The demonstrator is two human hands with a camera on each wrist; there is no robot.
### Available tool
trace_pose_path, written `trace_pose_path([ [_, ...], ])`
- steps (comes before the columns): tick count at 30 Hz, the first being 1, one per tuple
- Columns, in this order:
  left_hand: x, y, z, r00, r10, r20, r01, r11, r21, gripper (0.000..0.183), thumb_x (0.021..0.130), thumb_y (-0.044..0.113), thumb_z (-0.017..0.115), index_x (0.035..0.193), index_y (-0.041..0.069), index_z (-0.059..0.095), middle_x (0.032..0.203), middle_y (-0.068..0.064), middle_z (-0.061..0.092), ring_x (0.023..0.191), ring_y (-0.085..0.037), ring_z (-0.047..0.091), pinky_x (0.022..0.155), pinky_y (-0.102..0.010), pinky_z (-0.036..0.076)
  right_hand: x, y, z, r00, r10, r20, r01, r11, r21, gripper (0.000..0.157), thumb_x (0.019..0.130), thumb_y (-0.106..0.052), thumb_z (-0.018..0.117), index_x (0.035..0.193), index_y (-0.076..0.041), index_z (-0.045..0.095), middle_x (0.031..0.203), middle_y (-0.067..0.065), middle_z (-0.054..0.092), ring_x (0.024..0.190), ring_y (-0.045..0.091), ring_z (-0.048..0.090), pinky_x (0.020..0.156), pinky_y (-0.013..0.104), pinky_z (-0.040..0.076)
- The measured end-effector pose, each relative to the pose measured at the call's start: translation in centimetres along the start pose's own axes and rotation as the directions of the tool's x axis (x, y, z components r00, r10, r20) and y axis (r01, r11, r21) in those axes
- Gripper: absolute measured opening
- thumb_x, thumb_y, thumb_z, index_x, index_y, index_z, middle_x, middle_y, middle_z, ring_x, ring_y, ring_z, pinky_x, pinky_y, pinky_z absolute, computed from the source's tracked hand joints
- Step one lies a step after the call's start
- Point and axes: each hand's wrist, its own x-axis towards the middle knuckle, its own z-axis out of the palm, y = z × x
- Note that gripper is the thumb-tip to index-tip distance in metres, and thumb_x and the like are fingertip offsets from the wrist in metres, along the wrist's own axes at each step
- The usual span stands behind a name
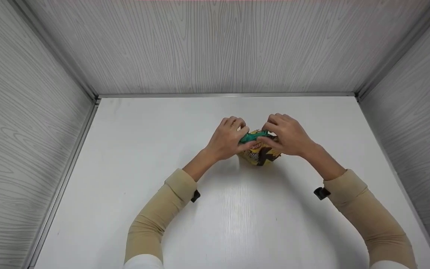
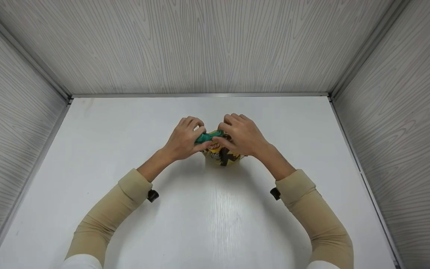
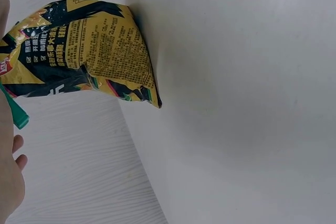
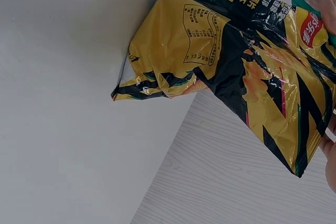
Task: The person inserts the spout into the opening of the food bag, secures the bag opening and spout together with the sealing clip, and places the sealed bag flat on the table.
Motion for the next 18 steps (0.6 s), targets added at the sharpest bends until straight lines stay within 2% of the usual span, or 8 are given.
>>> trace_pose_path([
  [10, -0.4, -0.6, -0.1, 1.0, -0.023, 0.0, 0.023, 1.0, 0.004, 0.053, 0.095, 0.063, 0.041, 0.101, 0.016, 0.064, 0.108, -0.003, 0.059, 0.103, -0.022, 0.054, 0.093, -0.036, 0.044, -0.7, 0.5, 0.0, 1.0, 0.011, -0.027, -0.012, 1.0, -0.019, 0.031, 0.088, -0.041, 0.069, 0.09, -0.01, 0.064, 0.085, 0.005, 0.059, 0.071, 0.02, 0.052, 0.068, 0.039, 0.047],
  [18, -0.8, -1.1, -0.2, 0.999, -0.028, -0.018, 0.028, 1.0, 0.005, 0.052, 0.095, 0.064, 0.042, 0.099, 0.016, 0.062, 0.106, -0.003, 0.058, 0.102, -0.022, 0.053, 0.091, -0.036, 0.044, -1.3, 0.8, 0.1, 0.998, 0.006, -0.065, -0.007, 1.0, -0.01, 0.026, 0.087, -0.034, 0.071, 0.088, -0.009, 0.064, 0.086, 0.005, 0.058, 0.07, 0.019, 0.05, 0.065, 0.037, 0.044],
])
